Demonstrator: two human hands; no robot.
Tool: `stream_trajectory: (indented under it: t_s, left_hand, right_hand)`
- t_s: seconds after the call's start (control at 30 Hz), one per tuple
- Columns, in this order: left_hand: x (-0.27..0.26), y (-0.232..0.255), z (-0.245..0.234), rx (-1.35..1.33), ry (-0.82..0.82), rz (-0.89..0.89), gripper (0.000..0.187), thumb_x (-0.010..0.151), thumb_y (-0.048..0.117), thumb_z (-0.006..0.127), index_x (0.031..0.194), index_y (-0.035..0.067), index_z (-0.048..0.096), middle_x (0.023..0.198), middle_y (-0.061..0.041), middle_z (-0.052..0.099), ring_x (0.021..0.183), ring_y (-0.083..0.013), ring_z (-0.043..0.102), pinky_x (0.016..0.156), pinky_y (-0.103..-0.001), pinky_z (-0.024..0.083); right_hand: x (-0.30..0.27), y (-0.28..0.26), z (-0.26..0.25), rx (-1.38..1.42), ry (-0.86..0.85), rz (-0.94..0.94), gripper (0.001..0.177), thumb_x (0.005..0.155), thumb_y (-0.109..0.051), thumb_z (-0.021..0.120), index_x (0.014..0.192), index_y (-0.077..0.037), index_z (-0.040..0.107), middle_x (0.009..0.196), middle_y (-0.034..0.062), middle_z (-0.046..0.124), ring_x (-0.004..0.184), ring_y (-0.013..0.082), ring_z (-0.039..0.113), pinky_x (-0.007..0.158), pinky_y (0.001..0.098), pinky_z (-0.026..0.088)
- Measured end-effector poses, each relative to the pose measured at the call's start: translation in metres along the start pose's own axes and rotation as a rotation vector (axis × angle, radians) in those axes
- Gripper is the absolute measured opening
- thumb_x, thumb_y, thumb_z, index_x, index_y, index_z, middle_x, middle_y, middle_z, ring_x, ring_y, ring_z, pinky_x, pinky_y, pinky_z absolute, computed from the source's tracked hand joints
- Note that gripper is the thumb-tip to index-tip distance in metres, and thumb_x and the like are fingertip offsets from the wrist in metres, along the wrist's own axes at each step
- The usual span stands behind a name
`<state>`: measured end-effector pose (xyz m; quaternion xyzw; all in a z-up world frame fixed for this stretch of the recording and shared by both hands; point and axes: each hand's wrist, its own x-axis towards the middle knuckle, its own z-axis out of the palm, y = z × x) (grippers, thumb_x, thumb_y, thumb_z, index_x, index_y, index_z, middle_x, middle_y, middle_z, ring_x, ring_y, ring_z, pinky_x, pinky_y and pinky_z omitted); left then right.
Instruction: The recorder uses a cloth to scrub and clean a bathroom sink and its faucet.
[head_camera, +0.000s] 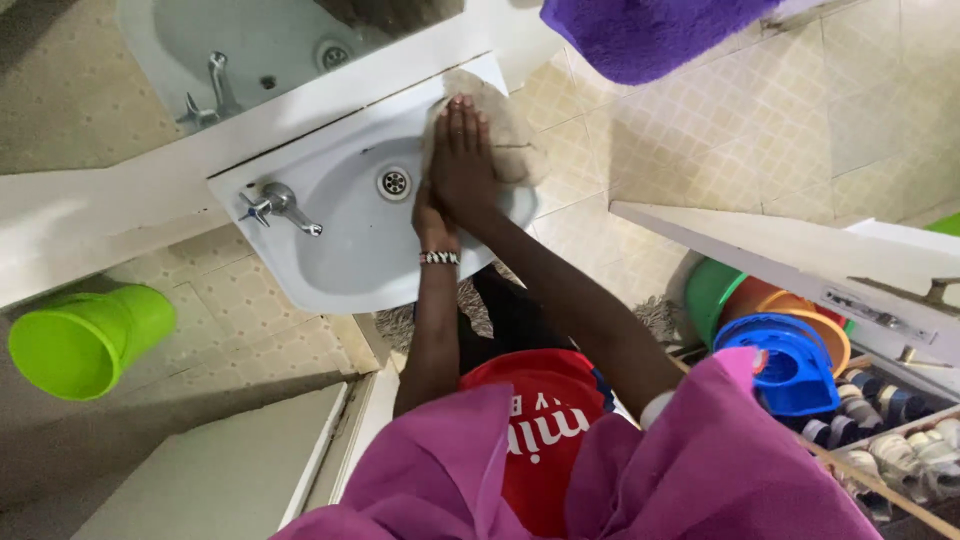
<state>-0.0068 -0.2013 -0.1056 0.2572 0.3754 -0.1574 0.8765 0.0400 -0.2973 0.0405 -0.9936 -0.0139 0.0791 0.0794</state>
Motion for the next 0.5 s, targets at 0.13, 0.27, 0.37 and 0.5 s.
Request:
stream_trajectory:
  t_s: [0.13,0.27,0.37,0.5]
  left_hand:
    - [-0.008,0.004,0.034,-0.163,-0.177,-0.030,0.048,0.108,0.030,0.043,0.145,0.002,0.055,0.143,-0.011,0.062,0.129,-0.0284,0.060,0.108,-0.040,0.051]
    - [-0.008,-0.034,0.075,0.081,-0.020,0.155,0.057,0.101,0.023,0.051,0.155,0.007,0.040,0.148,-0.012,0.051,0.127,-0.0307,0.052,0.095,-0.043,0.047]
    - [-0.019,-0.053,0.087,0.261,0.014,0.305,0.063,0.103,0.017,0.056,0.160,0.010,0.031,0.160,-0.014,0.044,0.137,-0.0319,0.051,0.105,-0.042,0.047]
    - [-0.053,-0.054,0.073,1.033,-0.098,0.488,0.059,0.109,0.029,0.054,0.161,0.007,0.035,0.157,-0.023,0.047,0.139,-0.0387,0.051,0.112,-0.047,0.044]
  right_hand:
    - [0.005,0.050,0.017,0.235,0.199,-0.211,0.092,0.101,-0.047,0.062,0.162,0.008,0.019,0.168,0.0311,0.012,0.159,0.0433,0.007,0.130,0.0568,0.004]
    - [0.019,0.085,-0.050,-0.299,0.145,-0.613,0.091,0.093,-0.048,0.066,0.166,-0.018,0.020,0.173,0.0051,0.016,0.161,0.0313,0.002,0.131,0.0562,-0.001]
    - [0.014,0.086,-0.061,-0.029,-0.119,-0.560,0.086,0.096,-0.045,0.066,0.163,-0.011,0.025,0.170,0.0098,0.020,0.159,0.0353,0.005,0.127,0.0593,0.002]
    - [-0.028,0.082,-0.037,0.078,-0.042,-0.227,0.082,0.098,-0.023,0.061,0.168,-0.007,0.021,0.176,0.0139,0.016,0.160,0.0362,0.007,0.131,0.0489,0.011]
